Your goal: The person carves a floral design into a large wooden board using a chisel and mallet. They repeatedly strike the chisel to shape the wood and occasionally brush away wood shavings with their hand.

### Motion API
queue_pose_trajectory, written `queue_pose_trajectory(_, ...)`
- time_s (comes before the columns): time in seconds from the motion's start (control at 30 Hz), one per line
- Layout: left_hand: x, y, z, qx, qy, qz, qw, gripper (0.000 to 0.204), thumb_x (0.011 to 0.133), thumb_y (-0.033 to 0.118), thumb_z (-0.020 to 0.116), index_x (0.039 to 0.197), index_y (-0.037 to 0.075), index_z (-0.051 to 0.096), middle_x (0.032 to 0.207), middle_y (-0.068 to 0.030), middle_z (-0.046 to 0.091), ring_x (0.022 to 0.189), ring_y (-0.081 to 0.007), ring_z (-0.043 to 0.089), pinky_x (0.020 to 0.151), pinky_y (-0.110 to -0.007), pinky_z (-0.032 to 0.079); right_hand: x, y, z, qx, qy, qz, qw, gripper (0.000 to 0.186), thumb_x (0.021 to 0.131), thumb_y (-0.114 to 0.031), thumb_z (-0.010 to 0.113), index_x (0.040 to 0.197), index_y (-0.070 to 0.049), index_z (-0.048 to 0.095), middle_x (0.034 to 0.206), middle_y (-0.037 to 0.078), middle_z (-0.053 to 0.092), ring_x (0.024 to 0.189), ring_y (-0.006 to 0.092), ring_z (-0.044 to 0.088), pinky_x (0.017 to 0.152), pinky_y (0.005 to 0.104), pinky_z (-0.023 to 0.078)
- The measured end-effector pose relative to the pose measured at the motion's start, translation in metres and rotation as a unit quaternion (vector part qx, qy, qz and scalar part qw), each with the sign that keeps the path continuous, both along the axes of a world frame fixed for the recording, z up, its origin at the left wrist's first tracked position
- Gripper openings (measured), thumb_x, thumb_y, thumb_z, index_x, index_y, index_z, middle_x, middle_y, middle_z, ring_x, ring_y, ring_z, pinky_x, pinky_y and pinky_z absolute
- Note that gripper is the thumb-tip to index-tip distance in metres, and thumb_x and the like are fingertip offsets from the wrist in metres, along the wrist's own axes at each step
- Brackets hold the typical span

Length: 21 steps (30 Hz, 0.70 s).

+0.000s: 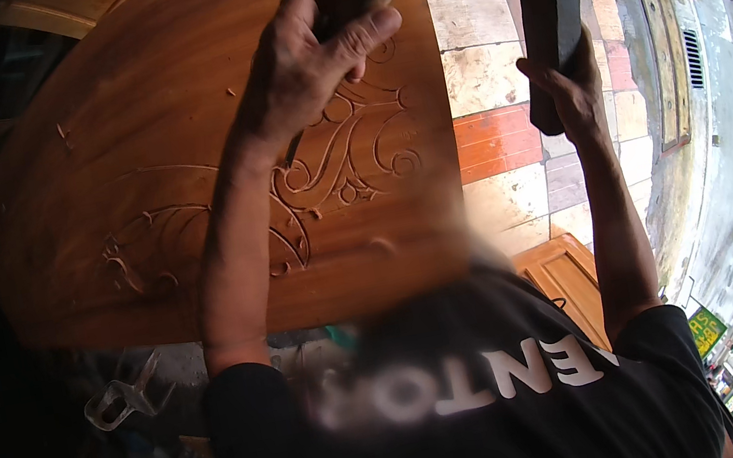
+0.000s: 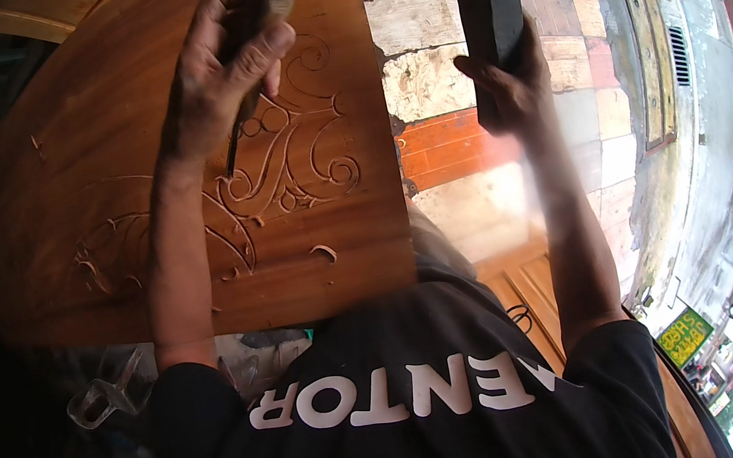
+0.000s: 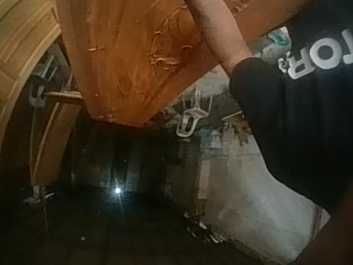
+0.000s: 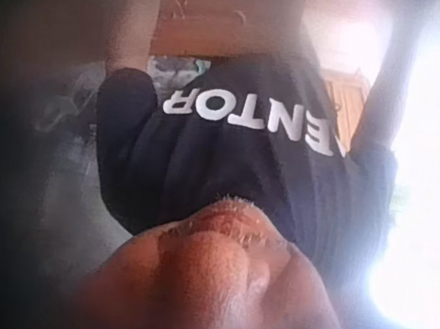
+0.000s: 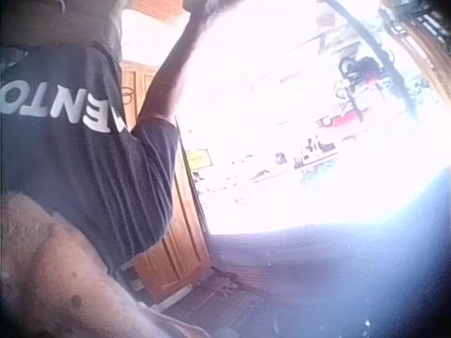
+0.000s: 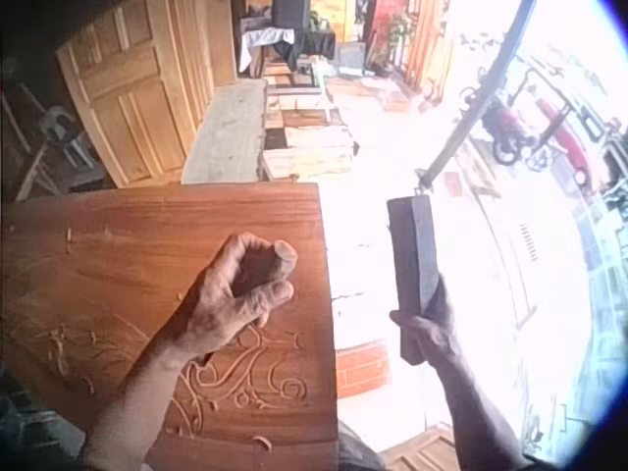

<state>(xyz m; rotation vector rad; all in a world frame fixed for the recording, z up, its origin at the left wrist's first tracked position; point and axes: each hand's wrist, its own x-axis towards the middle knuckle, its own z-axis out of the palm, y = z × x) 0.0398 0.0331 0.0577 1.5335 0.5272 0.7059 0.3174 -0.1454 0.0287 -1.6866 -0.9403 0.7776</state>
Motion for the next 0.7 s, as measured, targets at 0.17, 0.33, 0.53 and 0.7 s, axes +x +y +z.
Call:
queue_pose_trajectory(0.17,0.021,-0.070,-0.019,0.377,0.203,0.184,0.885,0.044,0.103,0.044,0.059,0.125,0.006,0.063,0.097,-0.0106,0.070,0.085,-0.0247,0.071,0.067,-0.037,0.059,-0.023,-0.059,-0.012,-0.103,-0.046,-0.066,0.991,0.082,0.076,-0.025,0.089,0.143,-0.004,0.046,0.120,0.011,0.060,0.105,0.0227,0.059,0.093,0.0372,0.050)
queue_pose_trajectory(0.33,0.056,-0.128,-0.024,0.380,0.121,0.075,0.914,0.052,0.089,0.056,0.074,0.109,0.008,0.069,0.085,-0.0079,0.070,0.071,-0.0208,0.071,0.060,-0.034,0.062,-0.023,-0.122,-0.024,-0.156,-0.055,-0.062,0.984,0.086,0.079,-0.022,0.090,0.148,-0.005,0.042,0.125,0.009,0.060,0.111,0.0217,0.060,0.095,0.0344,0.050)
queue_pose_trajectory(0.53,0.067,-0.121,-0.028,0.426,0.045,-0.067,0.901,0.059,0.080,0.065,0.075,0.100,0.010,0.071,0.085,-0.0078,0.067,0.070,-0.0265,0.071,0.060,-0.037,0.060,-0.023,-0.194,-0.034,-0.056,0.034,-0.144,0.987,0.098,0.079,-0.022,0.091,0.155,-0.004,0.033,0.135,0.012,0.057,0.120,0.0241,0.060,0.102,0.0374,0.049)
queue_pose_trajectory(0.7,0.069,-0.112,-0.041,0.447,0.026,-0.063,0.892,0.059,0.078,0.067,0.077,0.093,0.010,0.070,0.080,-0.0062,0.067,0.068,-0.0245,0.070,0.059,-0.036,0.059,-0.028,-0.199,-0.012,-0.068,0.041,-0.125,0.989,0.080,0.078,-0.018,0.089,0.142,-0.002,0.043,0.106,0.009,0.064,0.095,0.0202,0.065,0.088,0.0366,0.054)
